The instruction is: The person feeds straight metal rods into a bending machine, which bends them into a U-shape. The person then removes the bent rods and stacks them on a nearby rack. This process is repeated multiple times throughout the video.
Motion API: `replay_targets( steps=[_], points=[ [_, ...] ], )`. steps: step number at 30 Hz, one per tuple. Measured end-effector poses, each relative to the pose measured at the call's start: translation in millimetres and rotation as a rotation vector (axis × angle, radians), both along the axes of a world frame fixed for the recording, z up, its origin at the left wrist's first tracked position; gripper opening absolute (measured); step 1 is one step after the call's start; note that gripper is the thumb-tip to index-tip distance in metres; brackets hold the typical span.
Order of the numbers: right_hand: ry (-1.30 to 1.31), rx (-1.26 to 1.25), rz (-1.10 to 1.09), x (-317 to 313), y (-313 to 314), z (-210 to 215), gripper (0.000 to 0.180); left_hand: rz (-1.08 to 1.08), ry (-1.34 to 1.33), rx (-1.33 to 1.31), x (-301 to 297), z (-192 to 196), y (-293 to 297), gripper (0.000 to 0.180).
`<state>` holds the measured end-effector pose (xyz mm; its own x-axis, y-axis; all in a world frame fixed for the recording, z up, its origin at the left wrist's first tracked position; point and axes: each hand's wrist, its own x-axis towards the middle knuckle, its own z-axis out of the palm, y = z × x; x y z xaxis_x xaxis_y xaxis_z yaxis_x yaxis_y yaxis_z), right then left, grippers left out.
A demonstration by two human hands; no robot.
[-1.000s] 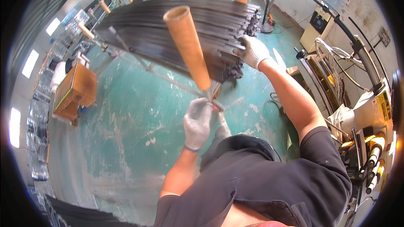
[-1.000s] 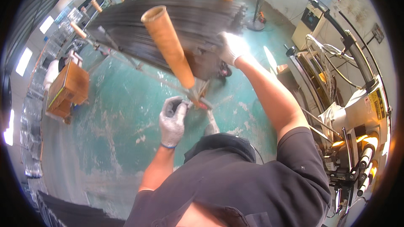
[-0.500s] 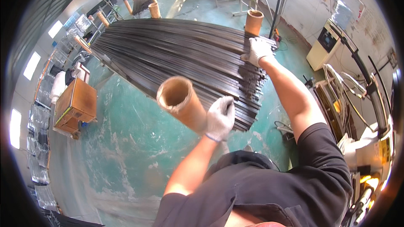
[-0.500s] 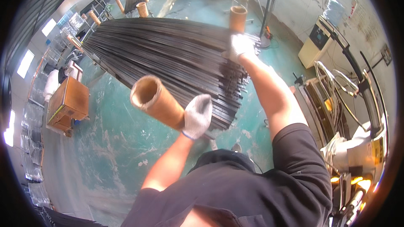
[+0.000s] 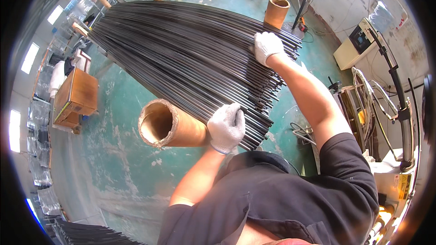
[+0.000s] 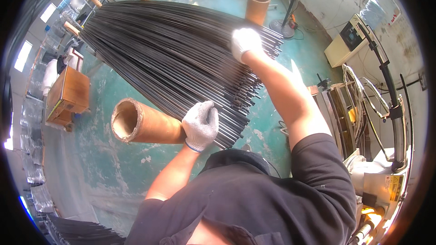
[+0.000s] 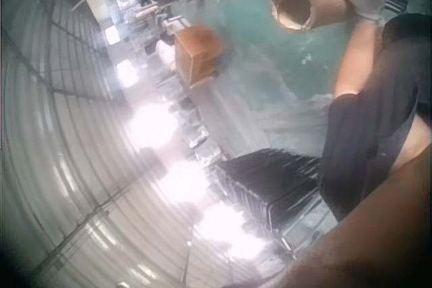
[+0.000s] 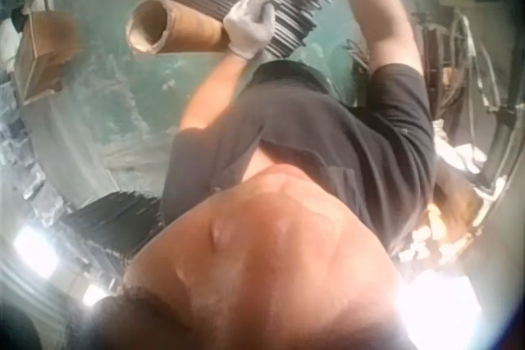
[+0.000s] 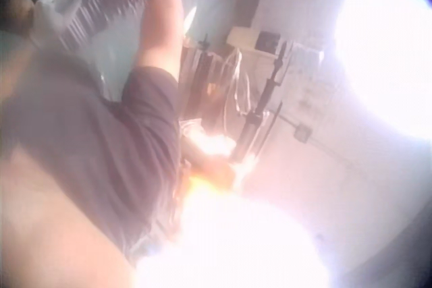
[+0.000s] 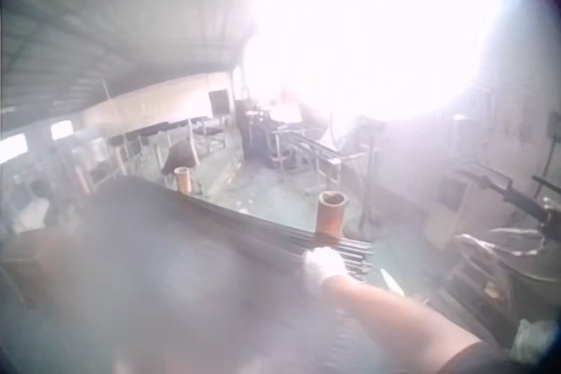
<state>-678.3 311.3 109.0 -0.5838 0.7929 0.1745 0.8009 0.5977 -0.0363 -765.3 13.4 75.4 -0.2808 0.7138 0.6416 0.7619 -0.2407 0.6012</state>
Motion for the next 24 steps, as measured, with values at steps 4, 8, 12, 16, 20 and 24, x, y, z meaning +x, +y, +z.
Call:
replay_targets(
  steps=[4,8,12,16,20,24],
  points=[
    [-0.123,-0.076,0.090,-0.8,-8.6,10.9,0.040,0.014,-0.005,0.033,-1.4,-1.9,0.6,0.017],
    [-0.218,-0.237,0.132,-7.9,-28.8,39.0,0.043,0.018,-0.027,0.088,-2.9,-7.2,-1.1,0.019],
    [-0.153,-0.482,0.171,-4.4,-53.2,61.1,0.059,0.001,-0.034,0.095,-6.7,-9.1,-4.6,0.019],
    [-0.077,-0.599,0.085,5.5,-76.8,78.1,0.064,-0.042,-0.076,0.099,-9.3,-6.2,-7.3,0.018],
    [-0.099,-0.584,0.056,27.4,-91.9,75.2,0.065,-0.094,-0.180,0.058,-10.7,-10.2,-12.3,0.013],
    [-0.162,-0.577,0.031,56.1,-117.9,75.4,0.061,-0.181,-0.399,-0.019,-14.8,-15.8,-10.6,0.012]
  ],
)
